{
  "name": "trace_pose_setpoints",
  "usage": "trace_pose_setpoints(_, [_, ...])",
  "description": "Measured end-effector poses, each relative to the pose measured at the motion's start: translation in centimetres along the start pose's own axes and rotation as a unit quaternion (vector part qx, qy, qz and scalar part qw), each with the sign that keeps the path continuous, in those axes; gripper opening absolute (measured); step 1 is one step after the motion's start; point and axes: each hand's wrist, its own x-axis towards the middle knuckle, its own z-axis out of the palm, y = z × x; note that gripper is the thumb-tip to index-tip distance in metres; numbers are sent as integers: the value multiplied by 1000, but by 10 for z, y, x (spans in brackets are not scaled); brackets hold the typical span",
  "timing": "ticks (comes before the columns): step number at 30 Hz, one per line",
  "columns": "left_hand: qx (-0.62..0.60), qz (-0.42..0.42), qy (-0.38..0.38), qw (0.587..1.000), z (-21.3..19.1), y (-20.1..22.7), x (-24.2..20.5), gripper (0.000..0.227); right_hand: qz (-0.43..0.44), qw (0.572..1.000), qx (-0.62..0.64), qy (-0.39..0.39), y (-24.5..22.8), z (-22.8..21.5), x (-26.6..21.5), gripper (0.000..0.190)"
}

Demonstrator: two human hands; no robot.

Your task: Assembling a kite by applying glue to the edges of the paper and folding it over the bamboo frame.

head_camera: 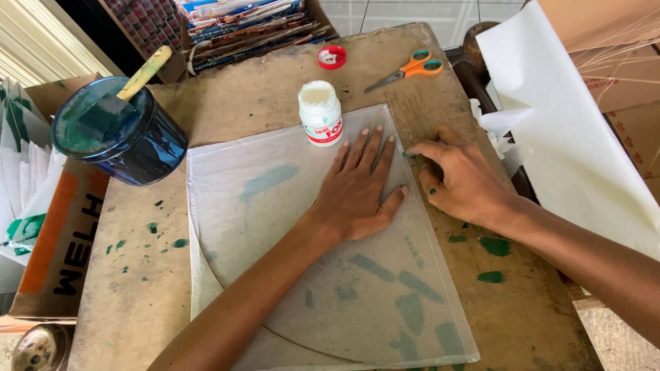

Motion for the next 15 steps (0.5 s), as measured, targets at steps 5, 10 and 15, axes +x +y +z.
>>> trace_pose_setpoints(5, [3, 2, 7, 1000, 1, 0, 0, 80, -19, 1000, -9, 0, 6, 2, 0, 43])
trace_pose_setpoints(10, [-1, 3, 14, 1000, 4, -1, 0, 79, -28, 999, -18, 4, 7, 4, -1, 42])
trace_pose_setpoints(15, [1, 5, 18, 1000, 4, -2, 0, 79, -46, 997, -56, -3, 7, 7, 2, 41])
